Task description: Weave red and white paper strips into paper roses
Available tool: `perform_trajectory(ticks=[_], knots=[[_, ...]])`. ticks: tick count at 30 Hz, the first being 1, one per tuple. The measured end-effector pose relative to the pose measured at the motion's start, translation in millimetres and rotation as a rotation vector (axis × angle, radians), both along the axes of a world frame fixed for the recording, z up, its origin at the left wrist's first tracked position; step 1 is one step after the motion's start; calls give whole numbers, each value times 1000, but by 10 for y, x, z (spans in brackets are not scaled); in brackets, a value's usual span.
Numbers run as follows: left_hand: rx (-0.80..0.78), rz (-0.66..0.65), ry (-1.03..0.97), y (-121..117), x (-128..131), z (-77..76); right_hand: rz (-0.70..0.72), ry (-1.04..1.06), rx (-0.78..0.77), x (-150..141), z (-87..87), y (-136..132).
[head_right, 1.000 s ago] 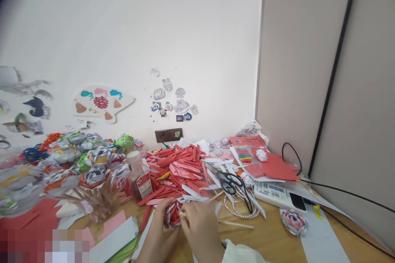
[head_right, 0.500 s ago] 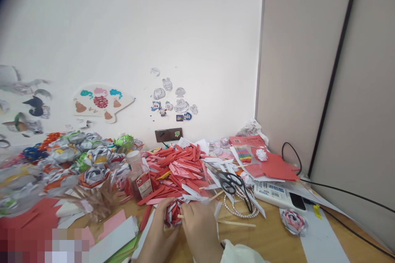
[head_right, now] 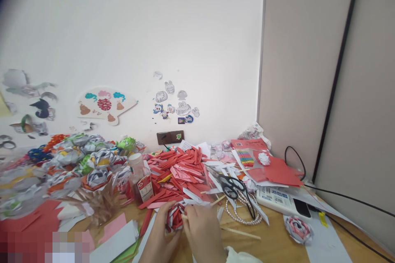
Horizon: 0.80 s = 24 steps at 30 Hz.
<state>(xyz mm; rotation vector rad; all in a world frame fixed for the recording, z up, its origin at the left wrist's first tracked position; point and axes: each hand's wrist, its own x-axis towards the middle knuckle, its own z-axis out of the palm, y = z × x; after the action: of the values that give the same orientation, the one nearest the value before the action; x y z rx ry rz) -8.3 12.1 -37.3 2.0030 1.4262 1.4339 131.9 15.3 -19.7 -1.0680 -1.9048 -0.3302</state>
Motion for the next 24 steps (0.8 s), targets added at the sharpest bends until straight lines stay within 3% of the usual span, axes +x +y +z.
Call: perform_trajectory(ticks=[8,14,24], knots=[[-11,-8,-28,9,-12,-51,37,26,26,-2,-27,30],[-35,-38,-22,-25,29,32,4,5,47,8,-38,37],[-54,-78,-37,-24,16,30,104,-27,-63,52,-1,80]])
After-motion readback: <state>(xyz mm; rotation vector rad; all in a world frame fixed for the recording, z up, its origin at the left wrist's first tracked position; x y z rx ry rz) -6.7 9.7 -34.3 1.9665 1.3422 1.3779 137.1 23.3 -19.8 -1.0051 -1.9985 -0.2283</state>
